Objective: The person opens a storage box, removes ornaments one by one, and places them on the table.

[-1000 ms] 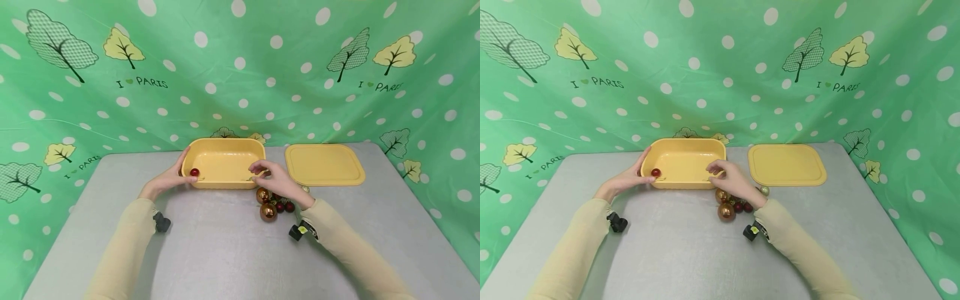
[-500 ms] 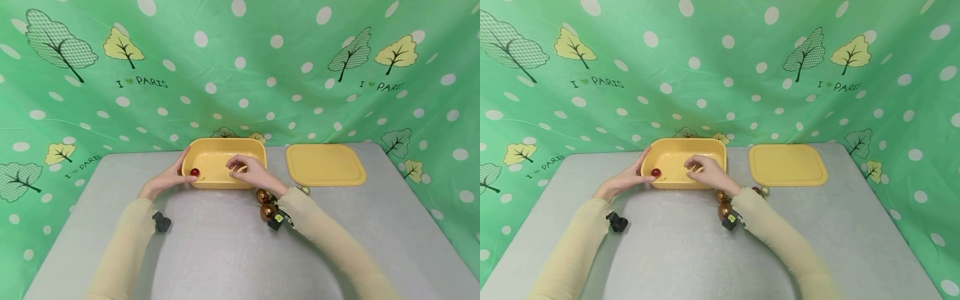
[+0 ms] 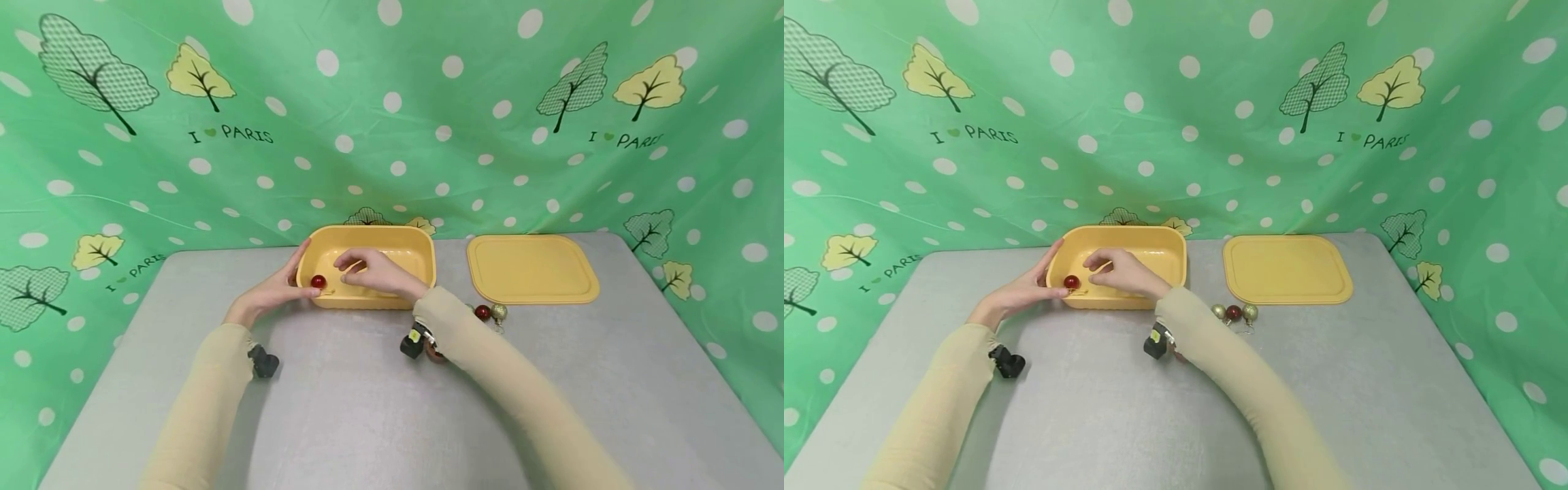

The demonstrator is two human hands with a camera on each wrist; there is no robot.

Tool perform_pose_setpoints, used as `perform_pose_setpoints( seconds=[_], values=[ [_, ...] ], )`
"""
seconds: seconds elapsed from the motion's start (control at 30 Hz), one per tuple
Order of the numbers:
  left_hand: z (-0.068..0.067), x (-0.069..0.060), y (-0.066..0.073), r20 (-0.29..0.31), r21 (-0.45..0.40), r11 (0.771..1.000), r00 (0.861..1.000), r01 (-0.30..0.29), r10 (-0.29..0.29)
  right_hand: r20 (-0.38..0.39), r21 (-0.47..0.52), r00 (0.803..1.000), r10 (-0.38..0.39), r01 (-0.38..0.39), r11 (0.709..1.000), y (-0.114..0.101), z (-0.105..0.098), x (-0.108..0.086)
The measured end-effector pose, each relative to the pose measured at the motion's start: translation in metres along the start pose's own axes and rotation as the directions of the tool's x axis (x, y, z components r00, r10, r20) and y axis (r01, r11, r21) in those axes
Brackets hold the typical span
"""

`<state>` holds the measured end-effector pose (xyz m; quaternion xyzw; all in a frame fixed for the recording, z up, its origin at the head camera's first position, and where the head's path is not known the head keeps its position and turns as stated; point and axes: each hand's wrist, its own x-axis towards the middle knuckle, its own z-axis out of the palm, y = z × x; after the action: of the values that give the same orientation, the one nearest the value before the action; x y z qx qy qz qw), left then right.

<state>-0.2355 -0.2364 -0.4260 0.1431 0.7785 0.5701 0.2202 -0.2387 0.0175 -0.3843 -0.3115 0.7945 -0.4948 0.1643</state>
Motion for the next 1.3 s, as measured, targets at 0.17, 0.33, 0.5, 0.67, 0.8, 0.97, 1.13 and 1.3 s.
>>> perform_pose_setpoints(
  seconds=[0.17,0.33,0.5,0.67,0.8,0.97,1.13,1.3],
  values=[
    [0.002,-0.001,0.001,0.008,0.019,0.999,1.0,-0.025,0.025,0.012,0.022,0.997,0.082,-0.082,0.996,0.003,0.013,0.018],
    [0.004,-0.002,0.003,0.018,0.023,0.999,0.999,-0.036,0.035,0.012,0.083,0.988,0.157,-0.157,0.984,0.009,0.023,0.03],
    [0.005,-0.001,0.004,0.028,0.026,0.998,0.998,-0.048,0.047,0.034,0.128,0.98,0.196,-0.199,0.972,0.015,0.026,0.039],
    [0.005,-0.001,0.003,0.034,0.007,0.999,0.998,-0.05,0.05,0.099,0.168,0.98,0.172,-0.187,0.968,0.017,0.027,0.044],
    [0.005,-0.001,0.003,0.037,0.001,0.998,0.998,-0.058,0.058,0.159,0.205,0.974,0.162,-0.193,0.96,0.019,0.03,0.047],
    [0.004,-0.001,0.003,0.034,-0.006,0.998,0.998,-0.058,0.058,0.197,0.162,0.969,0.15,-0.183,0.97,0.019,0.031,0.048],
    [0.003,-0.002,0.003,0.033,-0.013,0.998,0.998,-0.056,0.056,0.21,0.088,0.971,0.115,-0.136,0.987,0.018,0.032,0.049],
    [0.002,-0.003,0.002,0.035,-0.017,0.998,0.998,-0.059,0.059,0.231,0.039,0.968,0.093,-0.105,0.994,0.018,0.035,0.051]
  ],
)
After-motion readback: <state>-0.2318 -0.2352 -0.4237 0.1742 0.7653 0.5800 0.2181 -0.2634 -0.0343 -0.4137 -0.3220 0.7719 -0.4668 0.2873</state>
